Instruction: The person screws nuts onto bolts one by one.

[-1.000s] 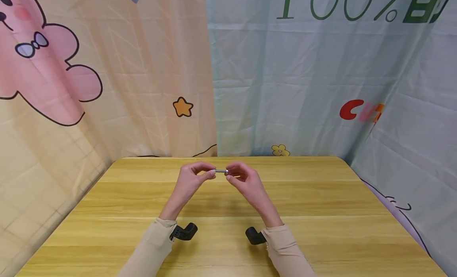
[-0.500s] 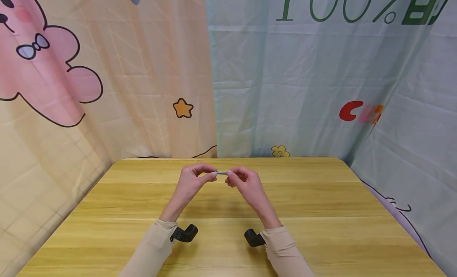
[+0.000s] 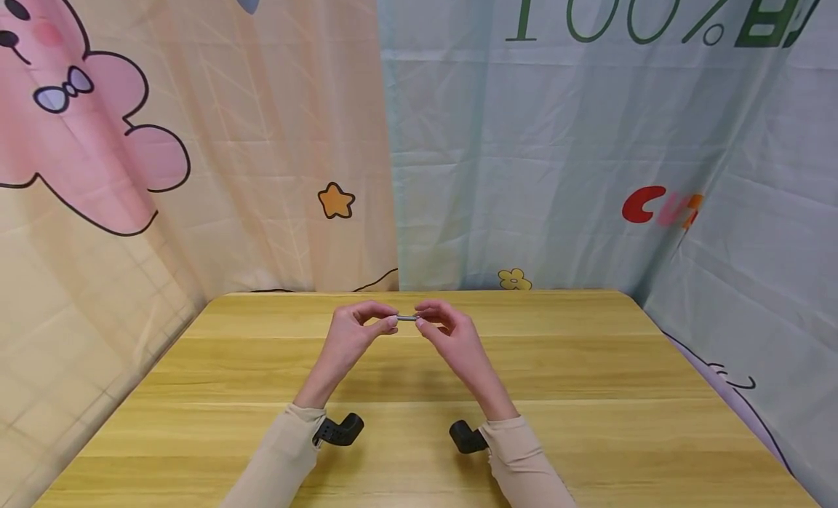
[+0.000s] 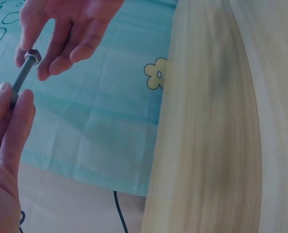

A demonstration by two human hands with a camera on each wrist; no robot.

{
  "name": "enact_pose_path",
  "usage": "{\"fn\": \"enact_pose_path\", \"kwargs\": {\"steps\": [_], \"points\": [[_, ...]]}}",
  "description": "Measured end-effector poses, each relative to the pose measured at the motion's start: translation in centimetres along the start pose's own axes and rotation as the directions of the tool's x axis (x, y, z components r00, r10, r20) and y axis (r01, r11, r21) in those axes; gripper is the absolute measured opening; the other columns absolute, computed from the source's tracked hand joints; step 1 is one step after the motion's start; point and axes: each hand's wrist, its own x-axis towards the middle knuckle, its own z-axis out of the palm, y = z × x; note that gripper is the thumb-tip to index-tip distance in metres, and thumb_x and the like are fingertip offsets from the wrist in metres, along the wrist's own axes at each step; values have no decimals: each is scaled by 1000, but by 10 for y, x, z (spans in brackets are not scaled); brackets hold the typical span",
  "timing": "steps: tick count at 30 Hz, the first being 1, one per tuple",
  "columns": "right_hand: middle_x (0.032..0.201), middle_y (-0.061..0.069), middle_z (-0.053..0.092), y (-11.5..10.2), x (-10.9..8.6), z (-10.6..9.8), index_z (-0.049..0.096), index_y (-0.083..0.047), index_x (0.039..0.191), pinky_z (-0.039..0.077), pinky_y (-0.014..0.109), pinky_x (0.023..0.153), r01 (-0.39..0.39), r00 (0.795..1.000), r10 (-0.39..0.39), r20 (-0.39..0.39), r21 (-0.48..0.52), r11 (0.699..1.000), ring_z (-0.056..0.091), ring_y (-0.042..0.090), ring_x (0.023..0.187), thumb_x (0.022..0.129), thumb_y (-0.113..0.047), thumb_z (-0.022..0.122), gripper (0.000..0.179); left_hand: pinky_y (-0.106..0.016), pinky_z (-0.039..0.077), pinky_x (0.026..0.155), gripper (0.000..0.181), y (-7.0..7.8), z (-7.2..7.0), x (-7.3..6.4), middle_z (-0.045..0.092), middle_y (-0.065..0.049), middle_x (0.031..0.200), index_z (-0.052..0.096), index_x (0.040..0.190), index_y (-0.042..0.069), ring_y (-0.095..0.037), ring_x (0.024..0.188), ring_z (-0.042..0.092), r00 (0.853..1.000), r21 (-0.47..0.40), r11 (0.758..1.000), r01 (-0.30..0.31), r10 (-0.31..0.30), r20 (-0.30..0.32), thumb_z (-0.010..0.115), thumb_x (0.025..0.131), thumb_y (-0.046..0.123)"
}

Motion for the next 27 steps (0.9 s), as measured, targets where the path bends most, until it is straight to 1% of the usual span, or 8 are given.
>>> {"fn": "enact_pose_path", "kwargs": {"steps": [3, 6, 12, 15, 18, 22, 25, 27], "points": [[113, 20, 63, 1, -1, -1, 63, 1, 115, 55, 30, 87, 36, 999, -36, 10, -1, 999, 61, 33, 105, 94, -1, 65, 22, -34, 60, 77, 11, -1, 0, 0, 71, -10, 93, 75, 98, 2, -24, 79, 71, 1000, -9, 1000, 4, -4, 2, 73, 89, 8], [110, 21, 65, 2, -1, -1, 64, 1, 113, 56, 28, 85, 56, 998, -56, 17, -6, 998, 62, 34, 103, 93, 1, 65, 20, -33, 60, 77, 10, -1, 1, 1, 71, -10, 93, 75, 97, 1, -24, 79, 71, 1000, -17, 1000, 8, -8, 4, 73, 89, 7], [104, 23, 68, 1, -2, -2, 64, 4, 114, 57, 28, 85, 56, 998, -56, 14, 11, 998, 66, 34, 96, 93, 1, 65, 21, -33, 60, 77, 12, 0, 0, 1, 71, -10, 93, 75, 98, 0, -25, 79, 71, 1000, -8, 1000, -9, 9, 6, 73, 89, 8], [101, 24, 68, 1, -1, -1, 63, 7, 115, 57, 29, 85, 36, 999, -37, 21, 37, 999, 67, 35, 94, 94, 0, 64, 22, -33, 60, 77, 12, 1, 0, 1, 71, -11, 93, 74, 98, 0, -26, 79, 71, 1000, -1, 1000, -12, 12, 5, 73, 89, 8], [98, 24, 70, 1, -1, 0, 63, 9, 114, 58, 31, 83, 12, 1000, -13, 26, 39, 999, 68, 34, 91, 96, -2, 63, 22, -33, 60, 76, 12, 0, 0, 0, 70, -11, 92, 74, 98, -1, -24, 78, 71, 1000, -4, 1000, 3, -3, 6, 73, 89, 7], [92, 20, 71, 14, 4, 0, 66, 6, 109, 59, 35, 79, -16, 1000, 16, 6, 15, 1000, 68, 36, 85, 98, -8, 62, 19, -33, 60, 76, 11, 0, 1, -1, 71, -11, 92, 75, 97, 0, -24, 78, 71, 1000, -3, 1000, 7, -7, 4, 74, 88, 7], [87, 17, 71, 27, 8, 0, 68, 3, 104, 60, 39, 76, -31, 999, 31, -16, 9, 999, 67, 39, 82, 99, -14, 61, 19, -33, 60, 76, 11, 1, 2, 0, 71, -11, 92, 75, 97, 2, -29, 79, 71, 1000, 1, 1000, -3, 3, 7, 74, 88, 9], [86, 16, 70, 30, 9, -1, 69, 2, 100, 60, 43, 76, -44, 999, 44, -20, 12, 999, 67, 39, 80, 100, -20, 60, 23, -33, 60, 76, 12, 1, 2, 0, 71, -11, 93, 75, 97, 2, -33, 80, 71, 1000, 3, 1000, -7, 7, 16, 74, 89, 10]]}}
